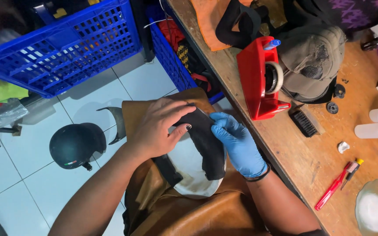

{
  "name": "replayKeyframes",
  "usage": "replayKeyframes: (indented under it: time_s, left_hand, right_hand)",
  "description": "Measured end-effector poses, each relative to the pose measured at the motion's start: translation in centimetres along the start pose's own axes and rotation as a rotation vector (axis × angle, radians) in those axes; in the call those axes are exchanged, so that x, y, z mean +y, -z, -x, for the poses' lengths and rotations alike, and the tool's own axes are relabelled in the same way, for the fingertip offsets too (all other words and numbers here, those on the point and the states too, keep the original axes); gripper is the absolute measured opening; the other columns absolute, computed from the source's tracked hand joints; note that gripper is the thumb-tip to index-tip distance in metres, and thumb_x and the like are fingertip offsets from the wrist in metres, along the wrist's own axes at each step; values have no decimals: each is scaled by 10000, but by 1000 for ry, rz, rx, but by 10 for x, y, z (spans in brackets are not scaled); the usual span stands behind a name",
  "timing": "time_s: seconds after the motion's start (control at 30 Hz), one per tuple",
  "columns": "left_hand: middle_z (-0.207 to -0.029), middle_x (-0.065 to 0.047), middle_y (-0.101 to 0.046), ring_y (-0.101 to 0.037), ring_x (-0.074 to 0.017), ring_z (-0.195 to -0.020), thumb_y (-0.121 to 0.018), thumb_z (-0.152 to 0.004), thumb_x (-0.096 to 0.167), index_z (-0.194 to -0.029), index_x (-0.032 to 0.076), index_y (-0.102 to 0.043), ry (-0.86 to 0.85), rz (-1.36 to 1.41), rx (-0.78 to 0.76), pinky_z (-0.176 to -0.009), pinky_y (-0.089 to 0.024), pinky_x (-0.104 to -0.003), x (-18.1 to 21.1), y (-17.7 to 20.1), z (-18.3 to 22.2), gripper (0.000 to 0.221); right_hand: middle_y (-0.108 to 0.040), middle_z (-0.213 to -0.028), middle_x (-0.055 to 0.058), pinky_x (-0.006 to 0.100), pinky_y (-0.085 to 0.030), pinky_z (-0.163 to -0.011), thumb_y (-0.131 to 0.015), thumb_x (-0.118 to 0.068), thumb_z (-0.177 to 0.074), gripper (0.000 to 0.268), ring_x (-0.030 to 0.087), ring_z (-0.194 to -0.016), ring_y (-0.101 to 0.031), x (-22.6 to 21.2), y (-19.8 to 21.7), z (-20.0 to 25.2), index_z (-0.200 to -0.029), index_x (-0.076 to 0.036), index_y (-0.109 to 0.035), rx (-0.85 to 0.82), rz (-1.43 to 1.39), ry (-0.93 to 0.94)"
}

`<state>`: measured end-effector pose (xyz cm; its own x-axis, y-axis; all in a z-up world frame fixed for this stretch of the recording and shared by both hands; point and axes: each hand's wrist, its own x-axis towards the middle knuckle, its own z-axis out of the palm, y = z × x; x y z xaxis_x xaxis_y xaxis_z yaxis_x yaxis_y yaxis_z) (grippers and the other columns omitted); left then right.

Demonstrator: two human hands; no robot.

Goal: Fitting and securing a foam lining into a motorcycle helmet shell.

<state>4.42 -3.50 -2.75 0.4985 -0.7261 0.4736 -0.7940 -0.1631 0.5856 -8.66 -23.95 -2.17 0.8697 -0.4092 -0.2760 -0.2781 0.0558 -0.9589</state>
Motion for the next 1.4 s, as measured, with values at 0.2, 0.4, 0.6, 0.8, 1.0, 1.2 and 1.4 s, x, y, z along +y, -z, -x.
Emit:
replayKeyframes:
  time_s: [0.2,0.4,0.6,0.8,1.0,1.2,1.4]
  left_hand:
    - [-1226,-92,-682,-633,-365,-1108,-628,-1010,226,-1329,177,-660,15,5,12,-857,-482,-465,-7,-4,0,325]
    - [-1212,-92,-695,-632,-370,-1095,-657,-975,175,-1316,170,-675,55,45,-35,-859,-476,-462,-3,1,-4,342]
    - [-1186,-76,-698,-624,-346,-1100,-678,-954,176,-1304,170,-680,114,78,-61,-890,-460,-452,4,4,-9,350]
    - [-1188,-78,-698,-616,-351,-1093,-677,-953,183,-1291,164,-680,149,94,-99,-889,-453,-459,11,5,-13,338]
    - [-1254,-51,-688,-572,-326,-1112,-660,-931,152,-1309,159,-662,198,70,-145,-965,-432,-456,13,7,-17,378]
    - [-1274,-35,-683,-575,-311,-1120,-661,-926,155,-1322,164,-661,204,54,-131,-963,-436,-441,12,7,-15,395]
    - [-1240,-75,-695,-602,-343,-1137,-667,-912,119,-1323,158,-680,211,130,-134,-936,-449,-426,13,12,-14,413]
  right_hand:
    - [-740,-1145,56,353,-494,-1040,-767,-110,-926,139,170,-1082,-677,10,-7,-4,-1059,-93,-730,40,-77,29]
    - [-664,-1143,117,387,-510,-1016,-657,-45,-1039,74,229,-1086,-635,-17,62,-11,-1112,-46,-666,320,181,345]
    - [-659,-1038,48,375,-538,-957,-754,-324,-1028,173,208,-1032,-647,-24,150,-68,-1080,-159,-740,480,582,221]
    - [-707,-1094,85,346,-519,-1022,-675,-232,-942,224,203,-1126,-653,-87,117,-45,-1134,-138,-743,329,470,-52]
    - [-630,-1090,158,369,-468,-962,-571,22,-987,151,277,-1076,-584,-89,155,-36,-1099,8,-672,24,665,320]
    - [-671,-1081,133,397,-579,-1005,-742,-85,-937,116,265,-1034,-670,-27,163,-21,-1045,-46,-727,220,569,343]
    - [-691,-855,16,337,-620,-922,-912,-251,-849,245,150,-805,-700,13,131,-33,-978,-98,-770,581,-105,-74]
